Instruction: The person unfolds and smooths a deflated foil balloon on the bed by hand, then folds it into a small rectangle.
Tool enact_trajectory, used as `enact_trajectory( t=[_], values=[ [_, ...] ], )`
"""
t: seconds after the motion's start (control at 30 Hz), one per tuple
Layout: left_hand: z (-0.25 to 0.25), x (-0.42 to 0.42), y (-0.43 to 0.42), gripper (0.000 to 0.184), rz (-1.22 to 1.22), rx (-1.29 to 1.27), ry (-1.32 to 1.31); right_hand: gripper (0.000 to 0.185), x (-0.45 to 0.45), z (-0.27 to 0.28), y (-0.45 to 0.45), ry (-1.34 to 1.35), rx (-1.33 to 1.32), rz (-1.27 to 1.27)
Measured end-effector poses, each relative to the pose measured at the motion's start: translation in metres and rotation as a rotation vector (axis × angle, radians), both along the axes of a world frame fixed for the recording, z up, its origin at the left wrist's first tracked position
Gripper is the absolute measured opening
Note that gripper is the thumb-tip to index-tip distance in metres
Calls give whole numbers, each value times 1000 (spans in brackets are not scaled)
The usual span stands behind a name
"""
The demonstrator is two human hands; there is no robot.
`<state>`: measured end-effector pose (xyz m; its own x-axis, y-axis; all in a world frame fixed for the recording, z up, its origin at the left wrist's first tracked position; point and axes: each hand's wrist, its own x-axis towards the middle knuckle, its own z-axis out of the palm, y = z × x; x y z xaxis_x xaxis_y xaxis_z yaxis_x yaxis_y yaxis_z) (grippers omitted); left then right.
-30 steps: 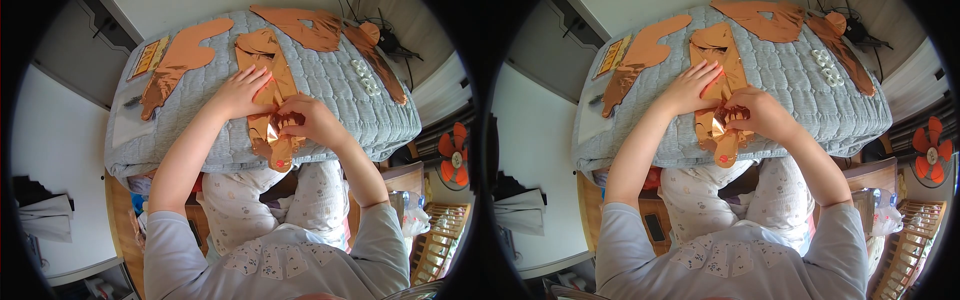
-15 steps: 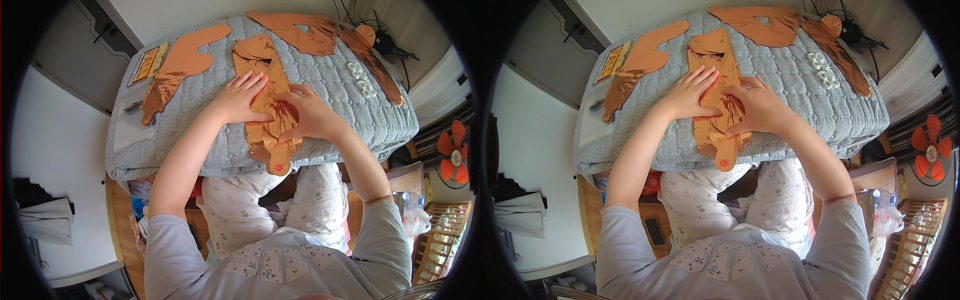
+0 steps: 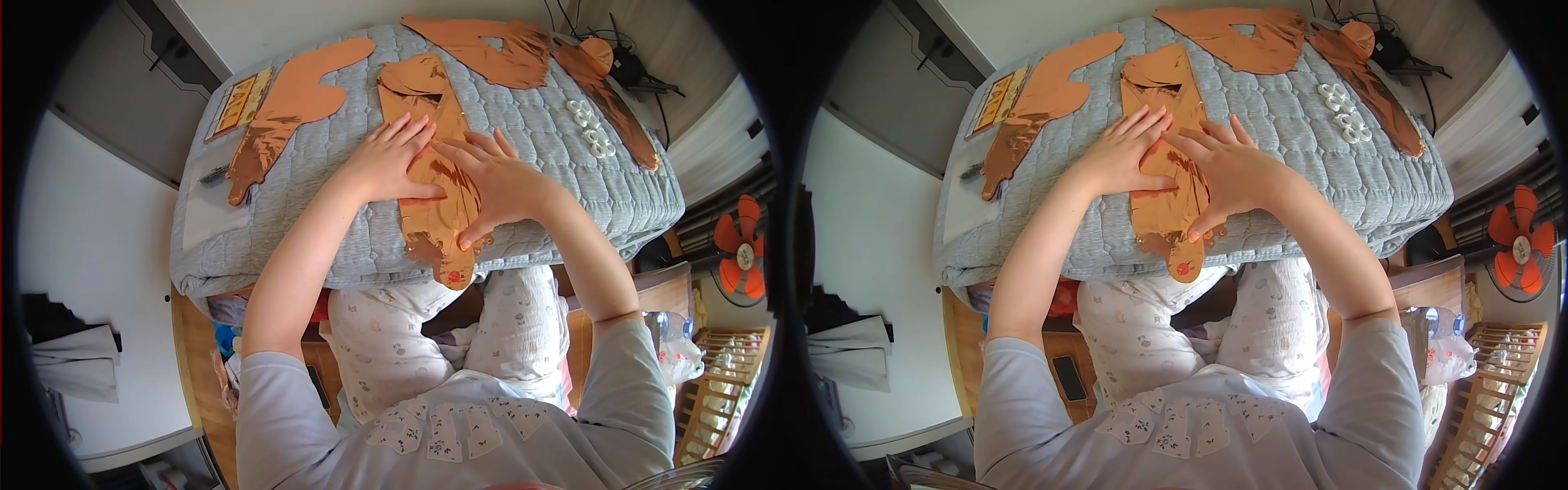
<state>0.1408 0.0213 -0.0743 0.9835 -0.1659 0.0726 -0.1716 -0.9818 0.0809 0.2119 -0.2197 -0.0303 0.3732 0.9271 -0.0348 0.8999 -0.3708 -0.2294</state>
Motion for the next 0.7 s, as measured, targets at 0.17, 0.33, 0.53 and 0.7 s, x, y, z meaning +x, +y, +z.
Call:
enact_trajectory(
  t=[0.17, 0.33, 0.53, 0.7],
  values=[
    [1, -1, 0, 122, -1, -5, -6, 136, -6, -6, 1, -87, -73, 59],
    [4, -4, -3, 112, 8, -13, -6, 132, -12, -7, 3, -138, -109, 46],
    [5, -4, -4, 112, 7, -13, -14, 132, -14, -6, 2, -170, -104, 56],
    [2, -3, 0, 122, 3, -22, -4, 115, 7, 6, -16, 78, 178, 138]
  ],
)
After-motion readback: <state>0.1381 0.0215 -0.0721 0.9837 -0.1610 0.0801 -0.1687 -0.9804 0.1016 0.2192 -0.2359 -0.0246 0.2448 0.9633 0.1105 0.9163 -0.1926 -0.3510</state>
